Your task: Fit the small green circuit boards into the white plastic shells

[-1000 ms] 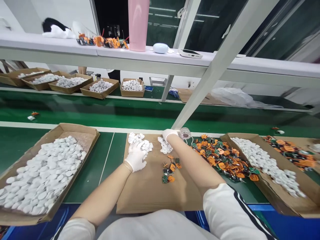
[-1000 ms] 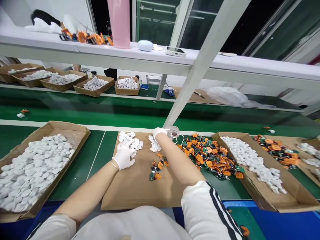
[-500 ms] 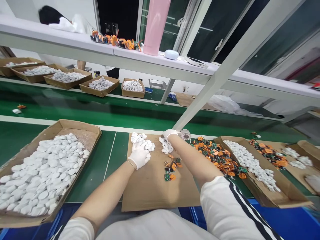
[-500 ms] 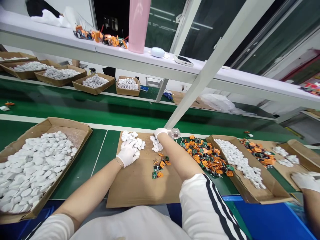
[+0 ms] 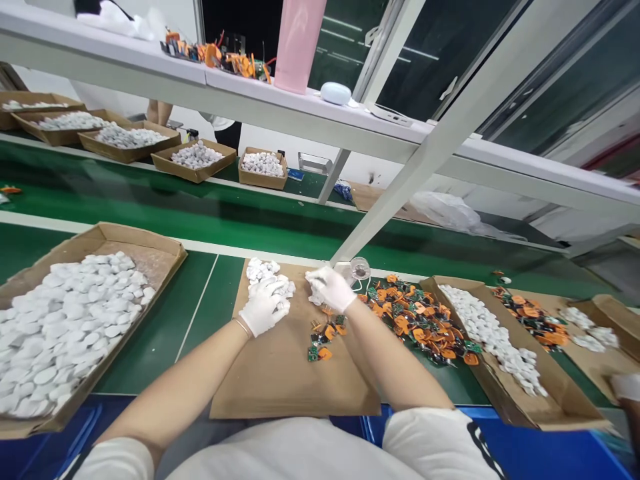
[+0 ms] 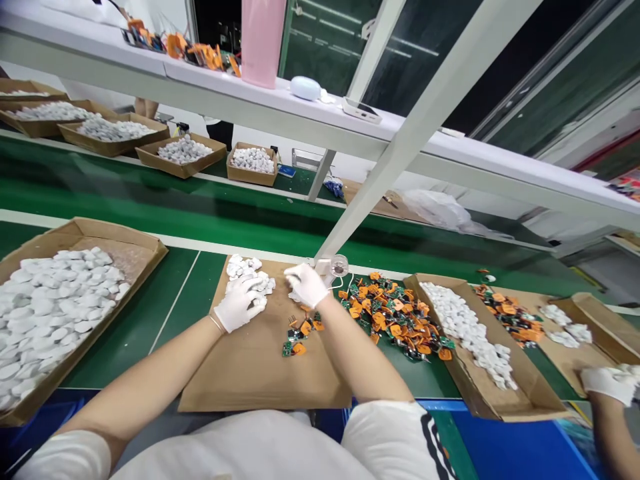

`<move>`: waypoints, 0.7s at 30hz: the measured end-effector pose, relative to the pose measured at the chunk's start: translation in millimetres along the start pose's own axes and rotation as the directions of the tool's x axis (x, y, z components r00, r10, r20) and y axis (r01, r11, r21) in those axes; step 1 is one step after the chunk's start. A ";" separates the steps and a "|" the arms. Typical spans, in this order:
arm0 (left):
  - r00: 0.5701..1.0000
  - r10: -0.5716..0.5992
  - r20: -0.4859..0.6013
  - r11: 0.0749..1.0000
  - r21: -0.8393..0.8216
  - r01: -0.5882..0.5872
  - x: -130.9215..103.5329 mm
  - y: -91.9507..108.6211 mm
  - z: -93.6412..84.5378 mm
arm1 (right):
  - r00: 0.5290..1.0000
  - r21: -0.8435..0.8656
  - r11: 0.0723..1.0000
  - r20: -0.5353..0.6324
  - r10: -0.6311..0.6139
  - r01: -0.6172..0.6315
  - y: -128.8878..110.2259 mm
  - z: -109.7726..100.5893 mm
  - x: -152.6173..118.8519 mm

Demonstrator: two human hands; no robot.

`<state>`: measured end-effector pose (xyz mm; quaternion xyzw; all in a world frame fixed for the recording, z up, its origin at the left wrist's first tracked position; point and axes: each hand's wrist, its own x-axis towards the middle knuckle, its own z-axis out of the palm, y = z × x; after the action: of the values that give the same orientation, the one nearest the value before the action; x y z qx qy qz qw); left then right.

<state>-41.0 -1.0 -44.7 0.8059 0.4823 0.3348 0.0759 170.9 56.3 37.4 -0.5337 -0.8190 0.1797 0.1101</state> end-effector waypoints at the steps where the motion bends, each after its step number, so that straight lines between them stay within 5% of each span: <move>1: 1.000 0.020 -0.018 1.000 -0.020 -0.020 0.1 1.3 0.6 | 1.000 0.078 0.997 -0.017 -0.012 0.013 -2.3 6.4 -20.0; 4: 0.997 0.060 -0.052 0.995 -0.070 -0.064 0.2 5.4 3.4 | 0.997 0.317 0.946 -0.054 -0.049 0.063 -7.3 28.8 -81.7; 6: 0.996 0.055 -0.071 0.994 -0.092 -0.061 -0.3 7.9 6.4 | 0.998 0.775 0.631 -0.001 -0.063 0.041 -10.5 44.7 -117.3; 7: 0.996 0.044 -0.080 0.994 -0.100 -0.052 -0.8 9.2 8.1 | 0.987 0.874 0.483 0.123 -0.103 -0.059 -12.9 52.8 -131.3; 10: 0.996 0.000 -0.095 0.993 -0.120 -0.012 -1.7 13.0 13.2 | 0.899 0.896 0.271 0.405 -0.167 -0.353 -25.2 77.4 -152.3; 15: 0.987 -0.086 -0.133 0.990 -0.125 0.070 -0.9 14.6 13.1 | 0.932 0.920 0.147 0.357 0.063 -0.363 -45.2 112.9 -121.8; 21: 0.973 -0.118 -0.199 0.989 -0.106 0.098 -1.8 10.4 4.1 | 0.964 0.964 0.186 0.149 0.220 -0.191 -35.3 115.2 -75.4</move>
<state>-31.5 -7.1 -44.0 0.7350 0.5143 0.4342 0.0823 129.2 -45.9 -52.2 -0.4537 -0.4461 0.6577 0.4032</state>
